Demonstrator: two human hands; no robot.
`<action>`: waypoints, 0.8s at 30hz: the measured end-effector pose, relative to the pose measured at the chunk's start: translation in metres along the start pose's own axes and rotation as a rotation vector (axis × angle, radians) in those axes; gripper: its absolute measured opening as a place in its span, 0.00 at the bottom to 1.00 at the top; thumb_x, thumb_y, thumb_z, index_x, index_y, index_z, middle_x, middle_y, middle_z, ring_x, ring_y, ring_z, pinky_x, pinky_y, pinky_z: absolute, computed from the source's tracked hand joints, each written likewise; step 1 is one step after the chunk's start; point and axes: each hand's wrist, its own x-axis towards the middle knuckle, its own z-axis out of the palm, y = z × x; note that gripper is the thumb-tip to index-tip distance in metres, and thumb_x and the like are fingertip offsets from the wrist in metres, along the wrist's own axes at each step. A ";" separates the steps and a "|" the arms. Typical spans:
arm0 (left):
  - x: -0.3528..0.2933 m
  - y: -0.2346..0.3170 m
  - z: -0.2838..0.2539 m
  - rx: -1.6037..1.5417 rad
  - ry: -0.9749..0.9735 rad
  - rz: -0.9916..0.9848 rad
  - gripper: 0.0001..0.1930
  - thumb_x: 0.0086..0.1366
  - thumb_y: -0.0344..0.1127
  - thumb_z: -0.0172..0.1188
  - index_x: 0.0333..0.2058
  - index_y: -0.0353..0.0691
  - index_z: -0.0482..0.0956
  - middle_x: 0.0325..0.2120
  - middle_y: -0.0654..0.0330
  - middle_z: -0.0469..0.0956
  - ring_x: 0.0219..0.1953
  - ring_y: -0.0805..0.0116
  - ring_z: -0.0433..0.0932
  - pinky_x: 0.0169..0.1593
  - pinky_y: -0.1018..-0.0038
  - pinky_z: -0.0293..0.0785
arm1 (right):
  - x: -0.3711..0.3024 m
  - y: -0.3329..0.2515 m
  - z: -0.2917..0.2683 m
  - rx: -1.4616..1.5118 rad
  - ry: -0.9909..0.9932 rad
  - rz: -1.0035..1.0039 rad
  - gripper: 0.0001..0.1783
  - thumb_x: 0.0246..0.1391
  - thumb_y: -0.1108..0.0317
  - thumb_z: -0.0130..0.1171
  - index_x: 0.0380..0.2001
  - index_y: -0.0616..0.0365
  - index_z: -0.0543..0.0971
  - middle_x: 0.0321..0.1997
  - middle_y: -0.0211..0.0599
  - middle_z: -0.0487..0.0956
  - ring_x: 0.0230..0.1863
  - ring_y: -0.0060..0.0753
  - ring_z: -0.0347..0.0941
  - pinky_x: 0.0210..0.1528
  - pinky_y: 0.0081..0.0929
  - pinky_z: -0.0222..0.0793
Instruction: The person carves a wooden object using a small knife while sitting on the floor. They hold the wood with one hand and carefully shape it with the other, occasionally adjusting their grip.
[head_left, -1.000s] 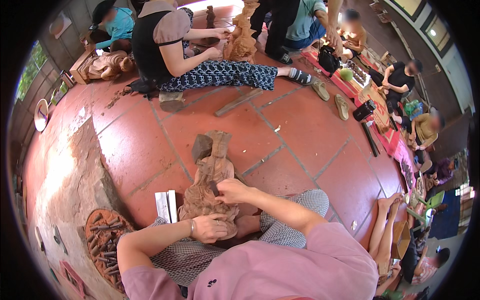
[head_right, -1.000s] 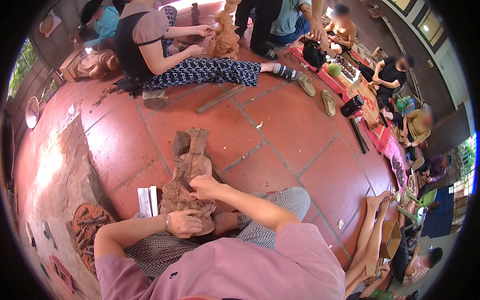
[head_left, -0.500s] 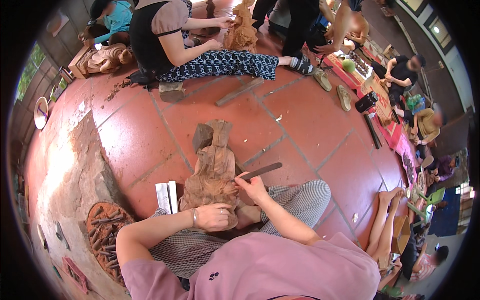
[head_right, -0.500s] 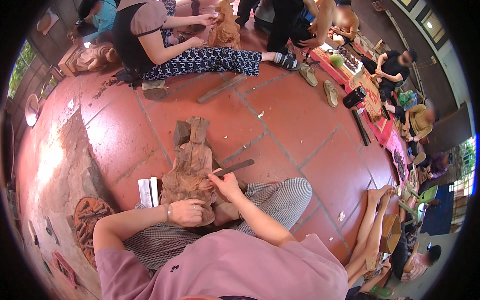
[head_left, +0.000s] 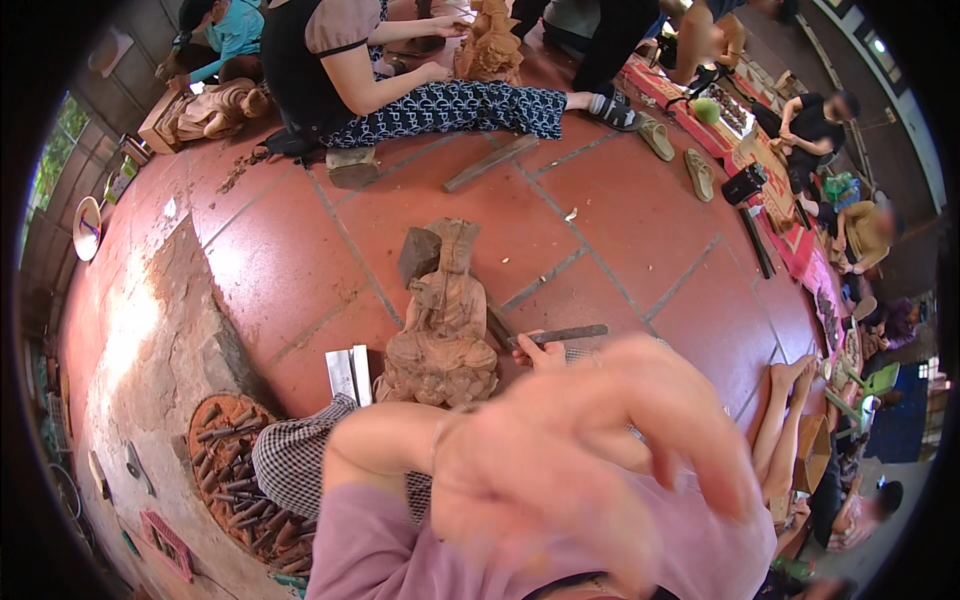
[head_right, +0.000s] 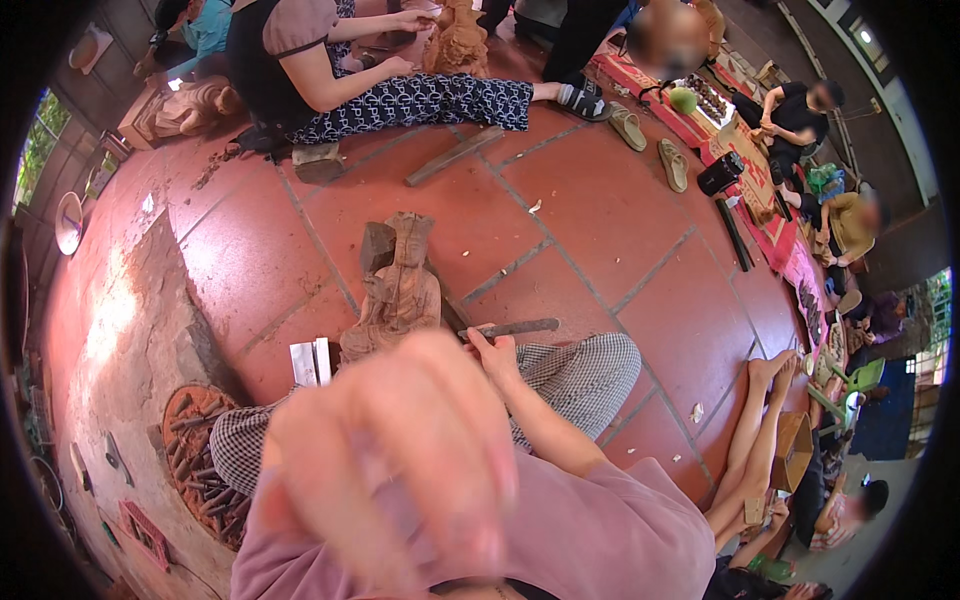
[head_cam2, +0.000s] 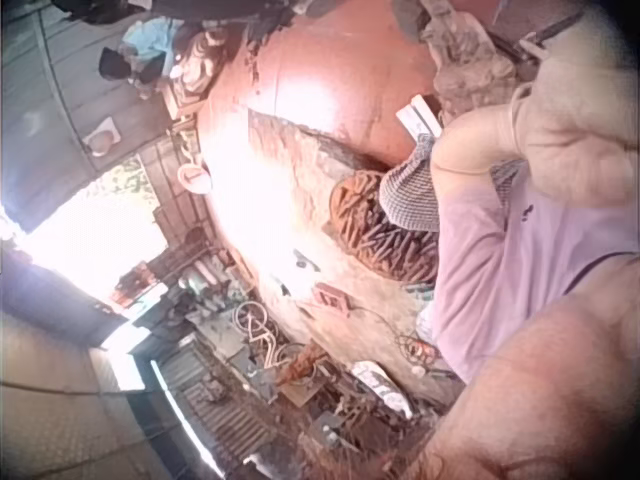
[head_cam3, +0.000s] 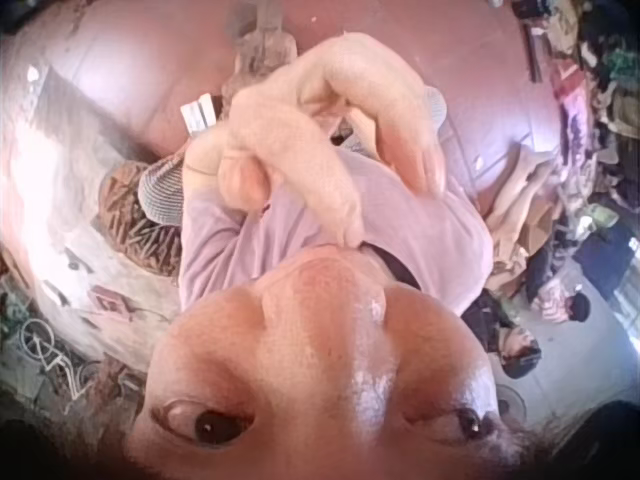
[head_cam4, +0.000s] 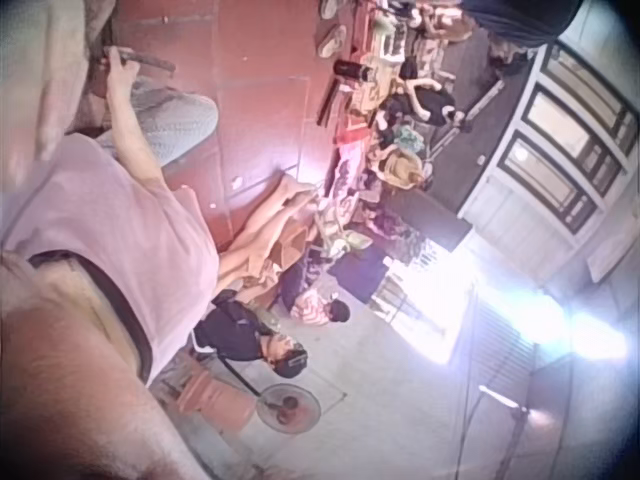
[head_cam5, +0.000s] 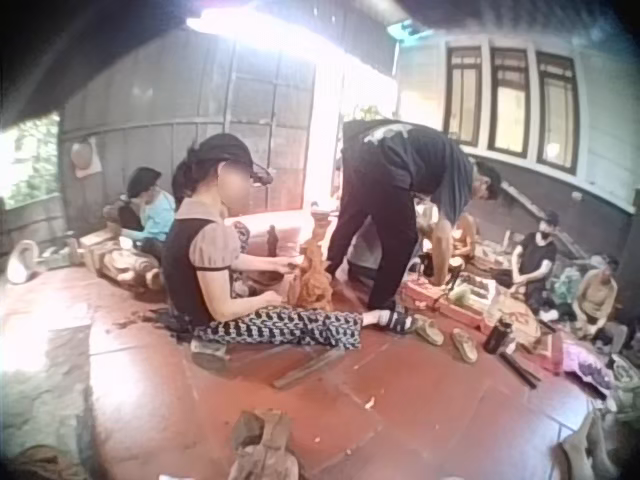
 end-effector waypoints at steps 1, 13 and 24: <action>0.004 -0.001 0.009 -0.115 0.020 0.037 0.14 0.69 0.43 0.54 0.40 0.39 0.79 0.46 0.50 0.77 0.44 0.56 0.76 0.41 0.65 0.75 | -0.001 0.001 -0.001 0.046 -0.014 -0.004 0.11 0.60 0.63 0.63 0.35 0.62 0.80 0.32 0.33 0.81 0.30 0.22 0.77 0.30 0.21 0.75; 0.027 -0.042 0.087 -0.629 0.303 0.756 0.27 0.76 0.54 0.39 0.55 0.39 0.76 0.45 0.41 0.76 0.46 0.46 0.74 0.46 0.54 0.75 | -0.007 0.003 0.001 0.065 -0.069 0.090 0.12 0.59 0.62 0.65 0.35 0.61 0.81 0.32 0.31 0.81 0.31 0.23 0.78 0.32 0.21 0.76; 0.031 -0.055 0.080 -0.527 0.171 0.935 0.30 0.76 0.57 0.37 0.47 0.37 0.81 0.44 0.35 0.75 0.49 0.44 0.71 0.50 0.52 0.72 | -0.007 0.003 -0.001 0.009 -0.074 0.112 0.11 0.61 0.62 0.63 0.35 0.60 0.80 0.31 0.31 0.80 0.31 0.22 0.77 0.32 0.22 0.76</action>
